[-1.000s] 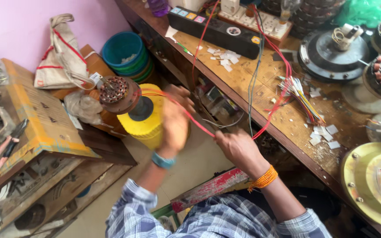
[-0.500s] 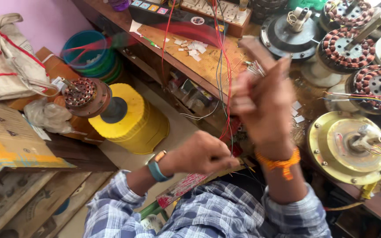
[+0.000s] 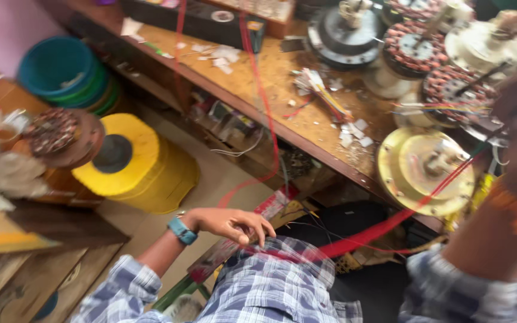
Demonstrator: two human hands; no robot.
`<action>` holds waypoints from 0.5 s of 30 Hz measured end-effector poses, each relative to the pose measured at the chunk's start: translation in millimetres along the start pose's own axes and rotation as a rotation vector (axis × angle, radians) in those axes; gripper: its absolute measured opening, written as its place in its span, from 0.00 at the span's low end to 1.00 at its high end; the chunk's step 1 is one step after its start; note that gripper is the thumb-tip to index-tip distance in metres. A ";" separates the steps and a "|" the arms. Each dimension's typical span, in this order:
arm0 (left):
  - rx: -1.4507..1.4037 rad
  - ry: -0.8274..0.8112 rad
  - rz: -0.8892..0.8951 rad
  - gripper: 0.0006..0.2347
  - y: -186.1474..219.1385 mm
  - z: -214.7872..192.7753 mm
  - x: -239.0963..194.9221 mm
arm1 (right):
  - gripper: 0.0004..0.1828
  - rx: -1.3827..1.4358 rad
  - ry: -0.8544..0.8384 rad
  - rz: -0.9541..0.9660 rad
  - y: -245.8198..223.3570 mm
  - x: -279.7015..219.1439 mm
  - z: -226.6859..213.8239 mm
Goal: The person works at a cluttered workbench, stripping and twisting red wires, then using a green-handled screwdriver to tighten connections on a brass-colored circular component. They repeatedly adjust and test the wiring, handling multiple motor-like assemblies and loose wire bundles on the table.
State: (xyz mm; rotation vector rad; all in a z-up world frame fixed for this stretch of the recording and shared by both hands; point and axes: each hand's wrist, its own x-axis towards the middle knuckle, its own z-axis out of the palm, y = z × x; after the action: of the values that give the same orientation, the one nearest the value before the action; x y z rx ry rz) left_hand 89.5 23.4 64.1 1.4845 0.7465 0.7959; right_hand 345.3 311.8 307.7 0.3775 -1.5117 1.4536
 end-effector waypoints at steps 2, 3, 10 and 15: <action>0.003 0.151 0.028 0.18 10.5 -4.1 27.4 | 0.13 -0.216 -0.459 -0.159 -3.2 -24.9 10.6; -0.106 0.307 0.030 0.20 16.5 -2.5 48.5 | 0.13 -0.271 -0.624 -0.219 3.1 -40.3 16.3; -0.873 0.638 0.527 0.18 61.0 -7.5 146.0 | 0.23 -0.258 -0.308 1.415 18.9 -159.7 31.7; -0.642 0.667 0.388 0.10 51.7 20.2 172.8 | 0.21 -0.129 -0.102 1.236 -3.6 -209.2 13.8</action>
State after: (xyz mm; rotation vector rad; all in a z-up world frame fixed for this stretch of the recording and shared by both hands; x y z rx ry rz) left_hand 202.2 152.5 123.8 0.7687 0.5918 1.6928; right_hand 443.4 218.0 147.9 -0.7234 -2.0159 2.2233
